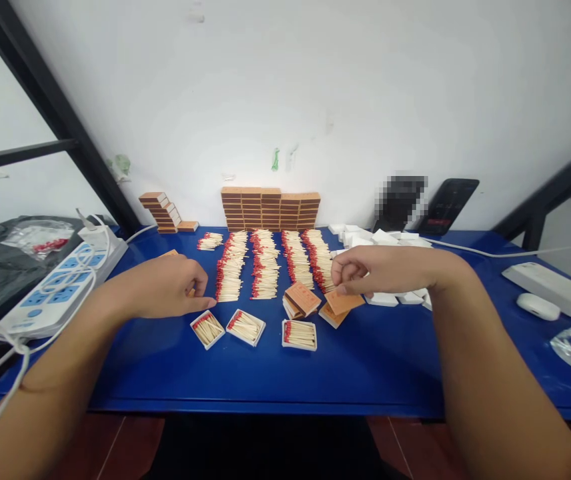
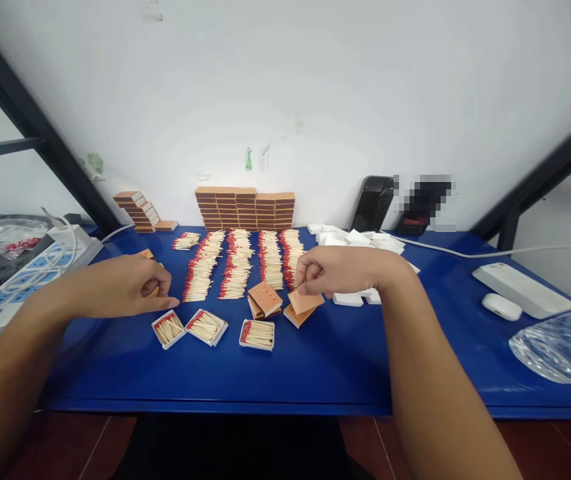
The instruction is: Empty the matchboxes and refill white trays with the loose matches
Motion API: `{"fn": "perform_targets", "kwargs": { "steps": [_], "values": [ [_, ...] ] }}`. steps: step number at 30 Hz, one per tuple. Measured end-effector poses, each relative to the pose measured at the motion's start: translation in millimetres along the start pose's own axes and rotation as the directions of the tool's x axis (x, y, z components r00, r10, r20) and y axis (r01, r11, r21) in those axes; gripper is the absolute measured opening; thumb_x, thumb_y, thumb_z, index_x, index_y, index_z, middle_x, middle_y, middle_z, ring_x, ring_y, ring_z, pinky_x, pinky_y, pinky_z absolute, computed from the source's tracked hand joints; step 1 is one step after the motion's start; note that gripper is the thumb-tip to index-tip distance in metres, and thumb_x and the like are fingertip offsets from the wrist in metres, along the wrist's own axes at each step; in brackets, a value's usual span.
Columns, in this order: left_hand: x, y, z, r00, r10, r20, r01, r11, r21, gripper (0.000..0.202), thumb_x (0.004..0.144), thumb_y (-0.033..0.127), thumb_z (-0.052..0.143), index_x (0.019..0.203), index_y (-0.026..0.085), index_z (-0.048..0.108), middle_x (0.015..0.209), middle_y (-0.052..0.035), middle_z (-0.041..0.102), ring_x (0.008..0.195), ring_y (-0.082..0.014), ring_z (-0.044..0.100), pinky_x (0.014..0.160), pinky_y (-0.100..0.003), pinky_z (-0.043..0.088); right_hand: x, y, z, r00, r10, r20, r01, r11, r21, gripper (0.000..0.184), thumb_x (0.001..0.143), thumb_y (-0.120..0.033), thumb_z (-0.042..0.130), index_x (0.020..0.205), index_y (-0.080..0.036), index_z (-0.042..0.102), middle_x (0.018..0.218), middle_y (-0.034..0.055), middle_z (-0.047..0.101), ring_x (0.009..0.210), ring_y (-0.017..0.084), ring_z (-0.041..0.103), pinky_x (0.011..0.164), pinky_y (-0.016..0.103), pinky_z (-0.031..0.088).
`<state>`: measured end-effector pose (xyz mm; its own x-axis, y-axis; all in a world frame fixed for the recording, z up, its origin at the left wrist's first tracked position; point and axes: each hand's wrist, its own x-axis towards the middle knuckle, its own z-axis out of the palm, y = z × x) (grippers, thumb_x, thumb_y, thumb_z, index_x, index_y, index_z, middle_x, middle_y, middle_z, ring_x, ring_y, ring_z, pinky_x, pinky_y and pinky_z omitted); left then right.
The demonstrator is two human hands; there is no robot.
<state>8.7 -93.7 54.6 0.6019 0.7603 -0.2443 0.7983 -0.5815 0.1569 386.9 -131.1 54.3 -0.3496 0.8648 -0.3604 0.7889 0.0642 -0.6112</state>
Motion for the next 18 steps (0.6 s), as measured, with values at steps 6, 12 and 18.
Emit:
{"fn": "perform_targets", "kwargs": {
  "steps": [6, 12, 18],
  "values": [
    [-7.7, 4.4, -9.4, 0.987, 0.040, 0.153, -0.030, 0.997, -0.065, 0.044, 0.070, 0.057, 0.083, 0.104, 0.030, 0.078, 0.075, 0.0021, 0.064, 0.066, -0.0172, 0.060, 0.059, -0.026, 0.043, 6.3, 9.1, 0.5, 0.999, -0.032, 0.043, 0.037, 0.993, -0.113, 0.022, 0.078, -0.047, 0.080, 0.088, -0.028, 0.079, 0.086, 0.0040, 0.077, 0.076, 0.023, 0.068, 0.062, 0.033, 0.048],
    [1.5, 0.9, -1.4, 0.984, 0.016, 0.178, -0.008, 0.999, -0.045, 0.043, 0.063, 0.049, 0.088, 0.102, 0.031, 0.079, 0.078, 0.0019, 0.060, 0.067, -0.0175, 0.057, 0.057, -0.026, 0.039, 14.0, 19.4, 1.8, 0.999, 0.019, -0.041, -0.027, 0.980, -0.199, 0.029, 0.070, -0.047, 0.086, 0.091, -0.029, 0.080, 0.090, 0.0044, 0.077, 0.076, 0.024, 0.068, 0.062, 0.034, 0.049],
    [3.1, 1.8, 1.6, 0.983, 0.024, 0.181, -0.016, 0.999, -0.043, 0.033, 0.066, 0.054, 0.086, 0.087, 0.029, 0.079, 0.074, 0.0004, 0.060, 0.066, -0.0180, 0.057, 0.054, -0.028, 0.036, 13.6, 20.6, 2.3, 1.000, 0.012, -0.027, -0.016, 0.986, -0.166, 0.033, 0.072, -0.052, 0.086, 0.093, -0.028, 0.079, 0.093, 0.0069, 0.078, 0.078, 0.027, 0.070, 0.063, 0.037, 0.050]
  ]
}}
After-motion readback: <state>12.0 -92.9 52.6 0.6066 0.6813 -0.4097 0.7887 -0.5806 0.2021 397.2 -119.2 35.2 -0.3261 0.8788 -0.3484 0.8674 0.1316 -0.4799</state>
